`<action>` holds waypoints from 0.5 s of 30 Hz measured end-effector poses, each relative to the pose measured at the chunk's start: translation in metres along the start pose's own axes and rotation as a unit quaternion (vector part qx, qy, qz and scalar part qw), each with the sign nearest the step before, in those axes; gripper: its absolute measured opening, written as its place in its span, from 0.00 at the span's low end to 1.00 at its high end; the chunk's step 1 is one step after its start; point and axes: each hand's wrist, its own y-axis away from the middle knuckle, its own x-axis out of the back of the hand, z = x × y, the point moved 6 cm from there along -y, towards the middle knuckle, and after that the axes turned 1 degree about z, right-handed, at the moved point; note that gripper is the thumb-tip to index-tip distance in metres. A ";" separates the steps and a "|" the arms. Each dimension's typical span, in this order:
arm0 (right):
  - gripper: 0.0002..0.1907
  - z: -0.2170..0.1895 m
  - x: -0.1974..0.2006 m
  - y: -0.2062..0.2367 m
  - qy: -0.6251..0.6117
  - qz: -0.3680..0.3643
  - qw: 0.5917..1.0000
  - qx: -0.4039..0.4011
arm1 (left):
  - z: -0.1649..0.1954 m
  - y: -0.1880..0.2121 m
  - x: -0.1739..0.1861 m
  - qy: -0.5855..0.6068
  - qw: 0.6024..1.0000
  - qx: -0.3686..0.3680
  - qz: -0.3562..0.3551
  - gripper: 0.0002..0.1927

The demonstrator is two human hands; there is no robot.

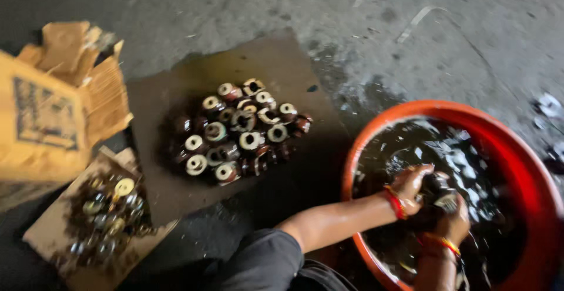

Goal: The person washes small brown ceramic parts by hand in a red basin filled with water. They pick up each part, rub it between their hands, rinse it, and place it on a cardboard sheet to the left. The process is repeated for multiple parts.

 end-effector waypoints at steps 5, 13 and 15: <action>0.13 0.041 0.019 0.009 0.073 0.037 0.993 0.082 | -0.021 -0.021 -0.030 0.185 0.954 0.102 -0.215 0.21; 0.20 0.054 -0.004 -0.012 -0.285 -0.013 0.956 -0.062 | -0.002 -0.009 0.010 -0.029 0.993 0.061 -0.092 0.12; 0.19 0.051 -0.004 -0.010 -0.278 -0.009 0.958 -0.064 | 0.052 0.018 0.035 -0.104 0.993 -0.026 -0.055 0.09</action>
